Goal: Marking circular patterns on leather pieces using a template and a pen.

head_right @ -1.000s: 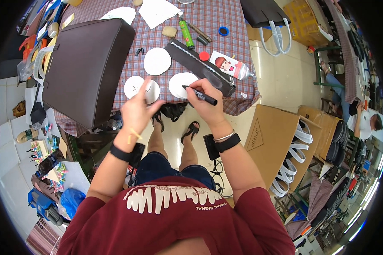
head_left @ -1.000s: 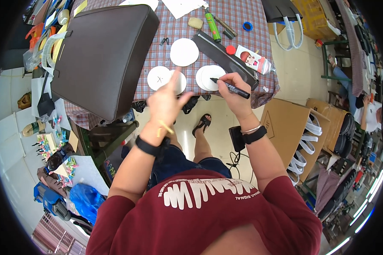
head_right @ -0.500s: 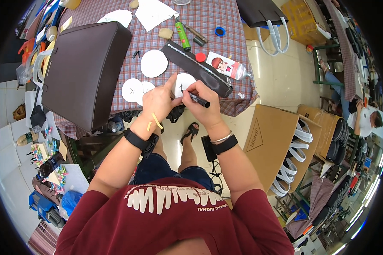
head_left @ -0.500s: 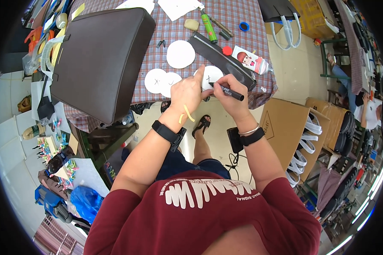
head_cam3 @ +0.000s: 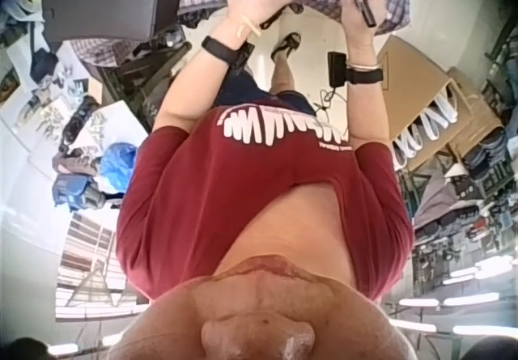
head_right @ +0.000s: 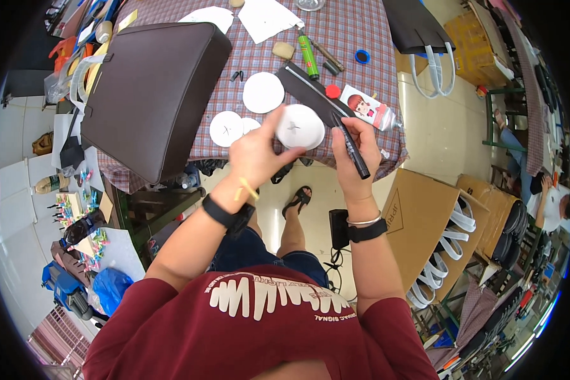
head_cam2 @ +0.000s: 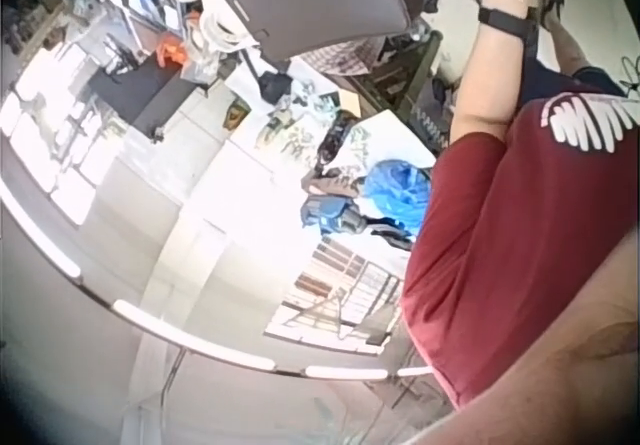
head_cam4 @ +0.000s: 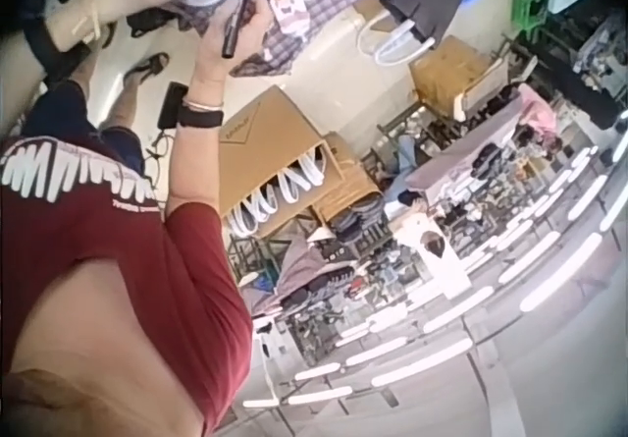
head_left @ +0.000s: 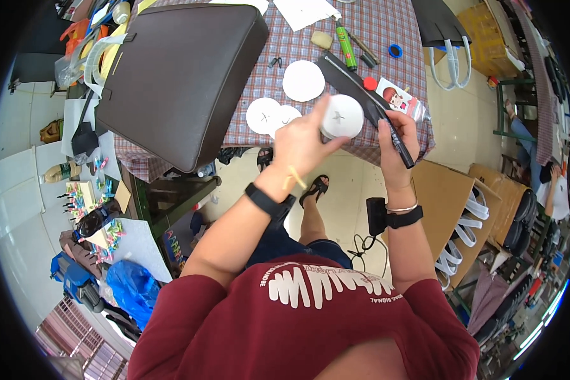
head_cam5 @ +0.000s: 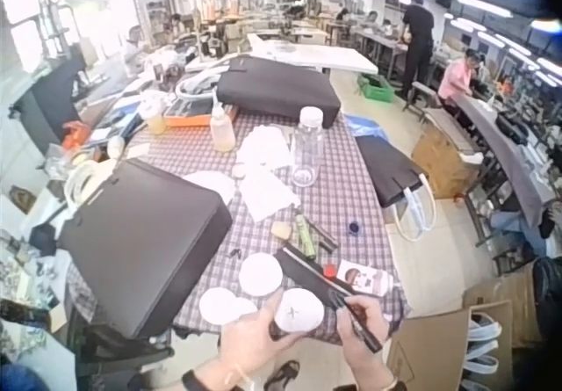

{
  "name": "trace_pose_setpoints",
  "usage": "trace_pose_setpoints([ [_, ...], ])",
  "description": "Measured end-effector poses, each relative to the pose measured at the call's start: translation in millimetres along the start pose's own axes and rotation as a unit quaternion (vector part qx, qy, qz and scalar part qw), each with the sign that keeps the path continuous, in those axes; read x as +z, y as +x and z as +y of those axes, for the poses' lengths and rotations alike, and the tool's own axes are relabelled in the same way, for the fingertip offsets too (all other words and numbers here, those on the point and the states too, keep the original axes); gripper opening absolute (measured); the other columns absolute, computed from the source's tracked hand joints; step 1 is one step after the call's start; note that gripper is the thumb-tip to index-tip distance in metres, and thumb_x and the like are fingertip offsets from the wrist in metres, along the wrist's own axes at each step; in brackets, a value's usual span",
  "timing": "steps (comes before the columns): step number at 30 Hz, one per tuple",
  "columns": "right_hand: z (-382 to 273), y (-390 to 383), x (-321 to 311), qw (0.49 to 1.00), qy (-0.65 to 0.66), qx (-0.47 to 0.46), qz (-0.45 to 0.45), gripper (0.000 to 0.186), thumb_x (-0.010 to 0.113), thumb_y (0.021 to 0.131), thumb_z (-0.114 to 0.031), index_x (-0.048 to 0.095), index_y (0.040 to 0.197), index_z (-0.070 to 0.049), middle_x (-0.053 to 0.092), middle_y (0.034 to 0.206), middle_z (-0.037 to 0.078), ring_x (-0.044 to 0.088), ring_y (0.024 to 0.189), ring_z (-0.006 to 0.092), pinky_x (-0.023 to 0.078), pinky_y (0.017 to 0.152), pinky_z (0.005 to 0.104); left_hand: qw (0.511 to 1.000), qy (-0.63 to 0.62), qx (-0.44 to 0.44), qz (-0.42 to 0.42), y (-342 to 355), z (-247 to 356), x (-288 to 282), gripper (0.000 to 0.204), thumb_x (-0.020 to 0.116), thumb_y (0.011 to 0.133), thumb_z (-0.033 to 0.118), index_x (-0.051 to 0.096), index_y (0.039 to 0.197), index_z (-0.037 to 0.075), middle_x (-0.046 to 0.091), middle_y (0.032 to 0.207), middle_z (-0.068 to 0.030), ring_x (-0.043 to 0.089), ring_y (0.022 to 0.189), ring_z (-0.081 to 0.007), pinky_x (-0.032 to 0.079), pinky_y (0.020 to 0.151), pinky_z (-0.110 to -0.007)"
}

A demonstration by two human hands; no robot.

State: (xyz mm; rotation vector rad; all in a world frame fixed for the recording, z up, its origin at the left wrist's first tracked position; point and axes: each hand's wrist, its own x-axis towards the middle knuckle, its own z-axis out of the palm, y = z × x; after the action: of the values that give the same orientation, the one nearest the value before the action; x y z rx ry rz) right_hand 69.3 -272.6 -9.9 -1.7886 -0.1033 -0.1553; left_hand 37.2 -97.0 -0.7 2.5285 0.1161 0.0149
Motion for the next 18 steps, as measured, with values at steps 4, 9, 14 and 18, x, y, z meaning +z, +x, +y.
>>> trace_pose_setpoints([
  [4, 4.5, -6.5, 3.9, 0.996, -0.034, 0.033, -0.076, 0.019, 0.065, 0.078, -0.006, 0.058, 0.095, -0.001, 0.061, 0.079, 0.002, 0.054, 0.067, 0.0055, 0.046, 0.061, 0.0198, 0.982, 0.065, -0.175, 0.006, -19.5, -41.4, -33.8, 0.082, 0.073, 0.067, 0.044, 0.037, 0.132, 0.012, 0.066, 0.075, -0.0136, 0.066, 0.068, -0.0287, 0.053, 0.06, -0.036],
  [9, 12.6, -7.4, 17.5, 0.995, -0.023, 0.041, -0.091, 0.014, 0.065, 0.078, -0.005, 0.058, 0.088, 0.0, 0.063, 0.076, 0.005, 0.058, 0.067, 0.0067, 0.047, 0.061, 0.0207, 0.994, 0.099, -0.052, 0.018, -26.5, -42.2, -26.0, 0.083, 0.074, 0.066, 0.044, 0.037, 0.132, 0.012, 0.066, 0.079, -0.0119, 0.065, 0.069, -0.0293, 0.052, 0.06, -0.035],
  [14, 9.9, -3.7, 21.0, 0.987, -0.053, 0.034, -0.146, 0.013, 0.065, 0.078, -0.007, 0.058, 0.087, -0.001, 0.063, 0.075, 0.007, 0.059, 0.066, 0.0085, 0.047, 0.06, 0.0219, 0.994, 0.073, 0.028, -0.07, 4.0, -7.8, 16.6, 0.077, 0.074, 0.065, 0.04, 0.041, 0.129, 0.012, 0.064, 0.072, -0.0098, 0.064, 0.067, -0.0276, 0.049, 0.056, -0.036],
  [18, 9.5, -0.1, 17.6, 0.99, -0.099, 0.045, -0.089, 0.013, 0.065, 0.078, -0.007, 0.058, 0.087, 0.0, 0.062, 0.073, 0.007, 0.059, 0.065, 0.0092, 0.047, 0.06, 0.0226, 0.994, 0.064, 0.05, -0.073, 11.7, -6.5, 26.2, 0.069, 0.074, 0.065, 0.036, 0.044, 0.123, 0.012, 0.063, 0.07, -0.0114, 0.063, 0.065, -0.028, 0.048, 0.055, -0.037],
])
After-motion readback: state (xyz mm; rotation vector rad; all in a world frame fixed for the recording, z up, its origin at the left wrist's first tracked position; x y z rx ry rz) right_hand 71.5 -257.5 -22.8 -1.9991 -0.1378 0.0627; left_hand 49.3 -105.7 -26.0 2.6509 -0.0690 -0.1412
